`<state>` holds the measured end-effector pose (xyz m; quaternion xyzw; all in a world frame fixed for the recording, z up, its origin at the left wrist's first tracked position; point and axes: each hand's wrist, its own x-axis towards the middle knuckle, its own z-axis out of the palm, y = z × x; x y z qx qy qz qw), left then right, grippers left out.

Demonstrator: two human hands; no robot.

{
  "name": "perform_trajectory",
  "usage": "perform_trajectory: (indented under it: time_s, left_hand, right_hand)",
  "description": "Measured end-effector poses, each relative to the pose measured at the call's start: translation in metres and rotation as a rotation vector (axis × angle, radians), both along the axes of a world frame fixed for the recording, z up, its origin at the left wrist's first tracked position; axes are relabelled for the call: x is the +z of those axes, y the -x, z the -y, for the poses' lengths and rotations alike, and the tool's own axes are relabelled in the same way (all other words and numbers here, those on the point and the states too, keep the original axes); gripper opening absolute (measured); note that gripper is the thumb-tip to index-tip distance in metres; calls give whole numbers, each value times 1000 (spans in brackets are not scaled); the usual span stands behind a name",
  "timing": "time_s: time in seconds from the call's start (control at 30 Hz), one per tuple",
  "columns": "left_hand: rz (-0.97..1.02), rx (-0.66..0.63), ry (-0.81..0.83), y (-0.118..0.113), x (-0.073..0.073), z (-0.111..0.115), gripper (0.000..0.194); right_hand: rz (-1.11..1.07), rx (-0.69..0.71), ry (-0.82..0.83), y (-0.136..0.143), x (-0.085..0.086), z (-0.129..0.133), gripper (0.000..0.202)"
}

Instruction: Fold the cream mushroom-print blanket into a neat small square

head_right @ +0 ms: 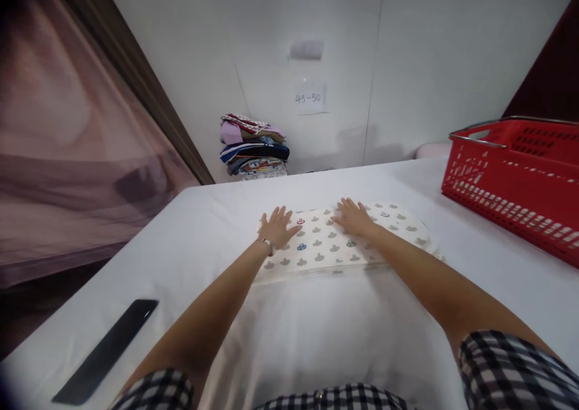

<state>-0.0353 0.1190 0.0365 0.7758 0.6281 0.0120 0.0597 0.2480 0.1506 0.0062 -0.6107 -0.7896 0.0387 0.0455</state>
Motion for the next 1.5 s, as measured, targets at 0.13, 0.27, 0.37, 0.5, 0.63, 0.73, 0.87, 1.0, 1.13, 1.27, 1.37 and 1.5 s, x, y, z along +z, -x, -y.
perform_trajectory:
  time_s: [0.13, 0.27, 0.37, 0.5, 0.63, 0.73, 0.87, 1.0, 1.13, 1.27, 1.37, 1.5]
  left_hand:
    - [-3, 72, 79, 3, -26, -28, 76]
    - [22, 92, 74, 14, -47, -33, 79]
    - [31, 93, 60, 16, -51, -33, 78]
    - [44, 98, 55, 14, -49, -33, 78]
    - [47, 110, 63, 13, -47, -31, 79]
    - [40, 114, 69, 12, -44, -30, 79]
    - [38, 111, 62, 13, -44, -29, 78]
    - [37, 100, 53, 15, -46, -31, 80]
    - [19, 93, 41, 14, -50, -32, 82]
    - [-4, 96, 31, 12, -52, -32, 81]
    - [-1, 97, 25, 12, -52, -33, 80]
    - [-3, 91, 5, 13, -55, -34, 81]
  right_hand:
    - [-3, -7, 69, 1, -22, -17, 76]
    - [0, -27, 65, -13, -39, -23, 76]
    - [5, -41, 66, -10, -36, -24, 75]
    - [-14, -19, 9, 14, -24, -23, 76]
    - [-46, 187, 22, 37, -27, -18, 76]
    - [-52, 223, 57, 44, -32, -15, 75]
    - [-53, 220, 96, 43, -25, -14, 75]
    - [-23, 100, 39, 3, -13, -14, 70]
    - [66, -220, -10, -77, -19, -9, 70]
    - [54, -364, 20, -125, -35, -4, 72]
    - [46, -361, 14, -126, -40, -6, 71]
    - [48, -330, 34, -117, -31, -10, 70]
